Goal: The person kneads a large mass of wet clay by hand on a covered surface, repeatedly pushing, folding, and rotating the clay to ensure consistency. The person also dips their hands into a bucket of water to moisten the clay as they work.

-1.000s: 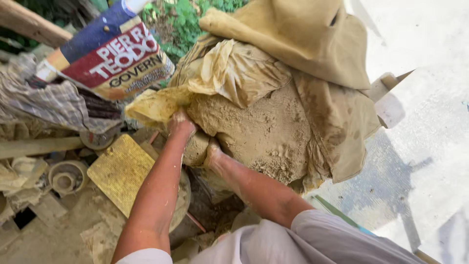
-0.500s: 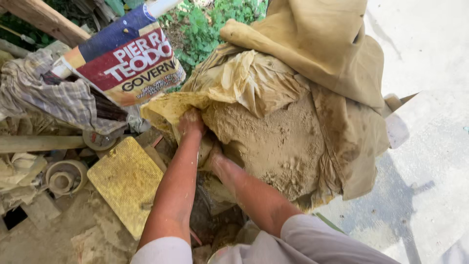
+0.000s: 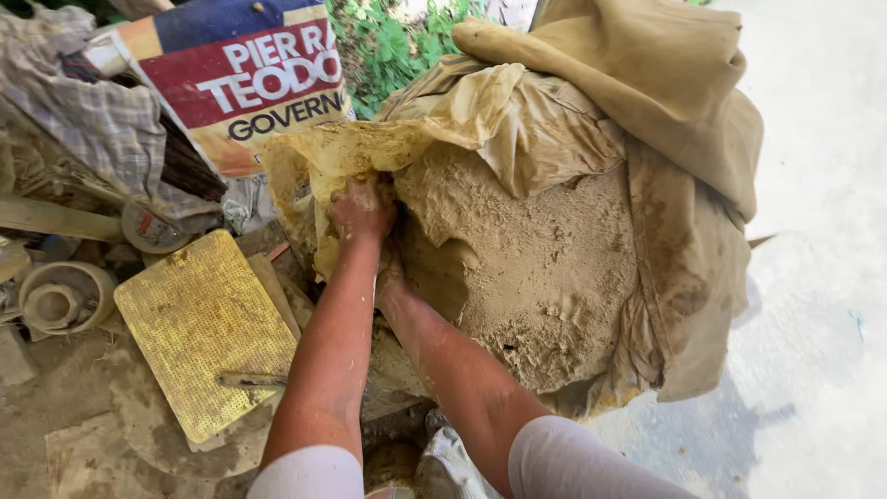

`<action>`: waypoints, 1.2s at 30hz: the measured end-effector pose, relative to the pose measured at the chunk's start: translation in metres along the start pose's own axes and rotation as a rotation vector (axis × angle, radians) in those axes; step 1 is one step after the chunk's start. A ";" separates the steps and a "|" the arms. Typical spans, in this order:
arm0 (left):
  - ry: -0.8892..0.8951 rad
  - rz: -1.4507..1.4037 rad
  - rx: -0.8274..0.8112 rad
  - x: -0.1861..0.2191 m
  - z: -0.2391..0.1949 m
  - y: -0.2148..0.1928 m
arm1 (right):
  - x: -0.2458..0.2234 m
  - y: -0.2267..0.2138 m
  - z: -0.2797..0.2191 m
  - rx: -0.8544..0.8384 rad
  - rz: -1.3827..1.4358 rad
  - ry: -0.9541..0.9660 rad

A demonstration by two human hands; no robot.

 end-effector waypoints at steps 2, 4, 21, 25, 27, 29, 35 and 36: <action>0.023 0.060 -0.016 0.004 -0.031 -0.015 | -0.001 0.003 0.008 -0.017 0.026 -0.042; 0.066 0.059 0.099 0.002 -0.065 -0.031 | 0.016 -0.014 0.009 0.001 0.041 -0.057; 0.119 -0.346 0.507 -0.051 -0.253 -0.032 | 0.086 -0.079 0.003 -0.007 -0.057 -0.162; 0.178 -1.005 0.743 -0.085 -0.278 0.004 | 0.093 -0.091 -0.012 -0.019 -0.100 -0.151; -0.118 -1.427 0.556 -0.111 -0.283 0.063 | 0.100 -0.100 -0.020 -0.031 -0.141 -0.123; -0.552 -1.350 0.308 -0.135 -0.321 0.118 | 0.114 -0.111 -0.033 -0.041 -0.195 -0.074; -0.631 -1.343 0.448 -0.137 -0.464 0.073 | 0.163 -0.144 -0.122 -0.145 -0.464 0.184; -0.593 -1.333 0.451 -0.135 -0.488 0.047 | 0.163 -0.144 -0.144 -0.169 -0.502 0.214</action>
Point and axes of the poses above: each hand's wrist, its own z-axis towards the middle knuckle, its own y-axis out of the palm, x = y × z, the point moved 9 cm from there along z, towards the middle knuckle, and after that the axes turned 1 degree about -z, right-handed, at the moved point
